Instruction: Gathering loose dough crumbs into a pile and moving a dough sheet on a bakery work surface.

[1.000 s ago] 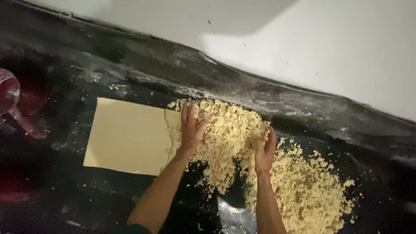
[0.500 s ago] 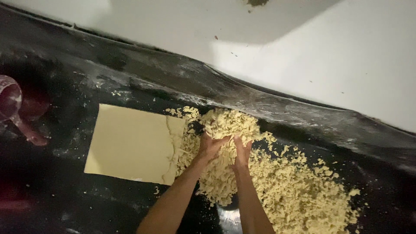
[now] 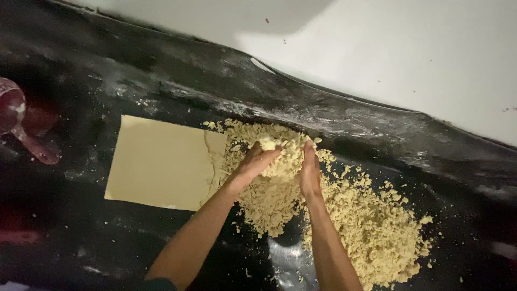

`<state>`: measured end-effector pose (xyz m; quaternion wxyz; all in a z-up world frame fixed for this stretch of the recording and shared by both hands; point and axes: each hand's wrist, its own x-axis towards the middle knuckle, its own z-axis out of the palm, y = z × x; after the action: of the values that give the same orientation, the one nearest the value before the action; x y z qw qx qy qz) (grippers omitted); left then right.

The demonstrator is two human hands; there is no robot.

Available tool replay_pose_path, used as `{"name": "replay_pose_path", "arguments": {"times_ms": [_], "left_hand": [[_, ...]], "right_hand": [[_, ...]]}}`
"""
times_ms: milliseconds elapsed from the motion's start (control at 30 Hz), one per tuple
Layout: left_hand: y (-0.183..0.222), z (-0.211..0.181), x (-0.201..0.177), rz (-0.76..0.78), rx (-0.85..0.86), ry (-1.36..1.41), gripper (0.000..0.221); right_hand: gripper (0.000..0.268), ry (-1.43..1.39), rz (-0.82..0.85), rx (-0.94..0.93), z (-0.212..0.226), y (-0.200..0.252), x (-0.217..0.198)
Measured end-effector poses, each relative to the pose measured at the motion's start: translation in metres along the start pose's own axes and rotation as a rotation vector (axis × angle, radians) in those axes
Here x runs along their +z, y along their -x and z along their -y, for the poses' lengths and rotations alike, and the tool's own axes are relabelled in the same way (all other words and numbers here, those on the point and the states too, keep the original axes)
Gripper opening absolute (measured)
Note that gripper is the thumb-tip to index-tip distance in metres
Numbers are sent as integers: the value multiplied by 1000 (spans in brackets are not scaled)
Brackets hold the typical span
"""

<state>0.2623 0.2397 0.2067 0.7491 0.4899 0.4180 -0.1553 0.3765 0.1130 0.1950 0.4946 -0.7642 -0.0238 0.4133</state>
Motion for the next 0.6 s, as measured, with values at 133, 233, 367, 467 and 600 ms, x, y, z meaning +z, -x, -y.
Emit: {"name": "replay_pose_path", "arguments": {"times_ms": [133, 233, 367, 467, 600], "left_hand": [[-73, 47, -10, -457, 332, -399, 34], [-59, 44, -5, -487, 364, -458, 46], [-31, 60, -20, -312, 472, -567, 65], [-8, 84, -27, -78, 523, -858, 94], [-22, 110, -35, -248, 871, -1164, 145]], "right_hand": [[88, 56, -3, -114, -49, -36, -10], [23, 2, 42, -465, -59, -41, -10], [51, 177, 162, -664, -66, -4, -18], [119, 785, 248, -765, -116, 1, -24], [157, 1458, -116, -954, -141, -33, -7]]}}
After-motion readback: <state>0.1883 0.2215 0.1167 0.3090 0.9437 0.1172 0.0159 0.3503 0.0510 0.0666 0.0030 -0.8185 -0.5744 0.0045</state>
